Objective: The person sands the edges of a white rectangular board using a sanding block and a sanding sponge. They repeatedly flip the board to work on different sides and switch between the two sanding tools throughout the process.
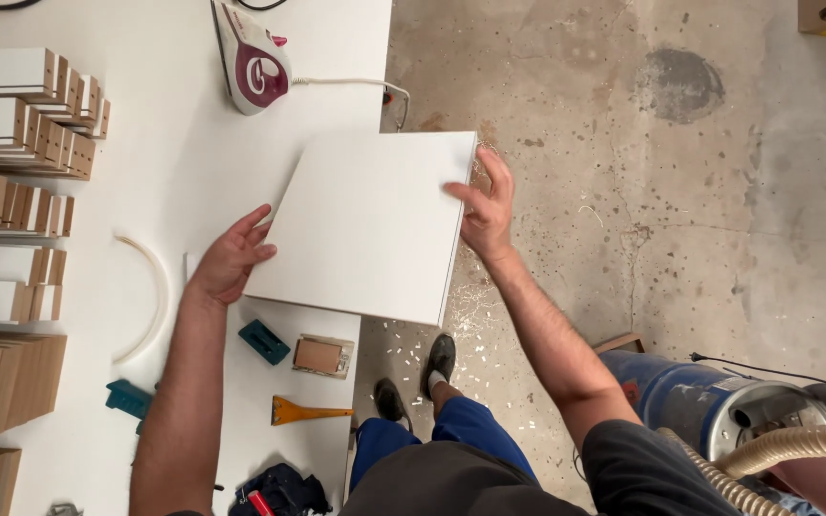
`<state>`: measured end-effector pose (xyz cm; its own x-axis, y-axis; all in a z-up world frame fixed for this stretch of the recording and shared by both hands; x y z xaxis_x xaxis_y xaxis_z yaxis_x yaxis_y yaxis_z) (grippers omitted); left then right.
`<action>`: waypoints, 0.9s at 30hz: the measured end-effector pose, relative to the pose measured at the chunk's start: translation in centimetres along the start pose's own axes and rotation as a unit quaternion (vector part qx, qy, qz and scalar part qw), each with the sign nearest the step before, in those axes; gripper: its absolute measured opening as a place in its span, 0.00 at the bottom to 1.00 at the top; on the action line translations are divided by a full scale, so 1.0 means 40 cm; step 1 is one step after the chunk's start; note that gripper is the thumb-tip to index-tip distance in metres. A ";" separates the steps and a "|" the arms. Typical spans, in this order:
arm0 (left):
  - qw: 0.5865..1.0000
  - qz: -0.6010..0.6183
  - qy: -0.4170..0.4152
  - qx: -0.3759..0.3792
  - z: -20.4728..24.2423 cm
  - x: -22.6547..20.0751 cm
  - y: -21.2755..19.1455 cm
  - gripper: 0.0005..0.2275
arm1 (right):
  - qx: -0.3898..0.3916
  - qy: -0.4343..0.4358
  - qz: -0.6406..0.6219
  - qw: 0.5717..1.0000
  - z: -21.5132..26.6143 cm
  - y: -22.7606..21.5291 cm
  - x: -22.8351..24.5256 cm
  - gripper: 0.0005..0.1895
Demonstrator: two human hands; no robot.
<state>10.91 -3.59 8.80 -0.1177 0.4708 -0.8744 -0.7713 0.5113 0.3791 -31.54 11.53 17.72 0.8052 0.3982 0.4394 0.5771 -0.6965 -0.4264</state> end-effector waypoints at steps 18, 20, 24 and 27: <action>0.940 -0.187 -0.001 -0.284 -0.032 0.221 -0.048 0.29 | 0.029 0.664 -0.347 0.662 0.390 0.436 -0.093 0.18; 0.883 -0.339 -0.009 -0.324 -0.067 0.262 -0.131 0.30 | 0.001 0.662 -0.356 0.660 0.353 0.431 -0.054 0.18; 0.861 -0.399 -0.026 -0.316 -0.076 0.273 -0.177 0.31 | 0.007 0.662 -0.350 0.663 0.367 0.466 -0.091 0.15; 0.840 -0.462 -0.037 -0.282 -0.034 0.237 -0.158 0.27 | 0.018 0.646 -0.336 0.685 0.364 0.450 -0.085 0.15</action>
<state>13.82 -3.35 -2.28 0.7178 0.1139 -0.6868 -0.6877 0.2703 -0.6738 -21.92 6.32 -2.96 -0.4235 -0.2559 0.8690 0.7798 -0.5912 0.2060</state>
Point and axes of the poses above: each hand's wrist, its own z-axis away from the middle knuckle, its own y-axis out of the palm, x = y × z, the point moved 2 cm from there along -z, towards the middle knuckle, and after that the axes turned 6 degrees about x, right-handed, at the moved point
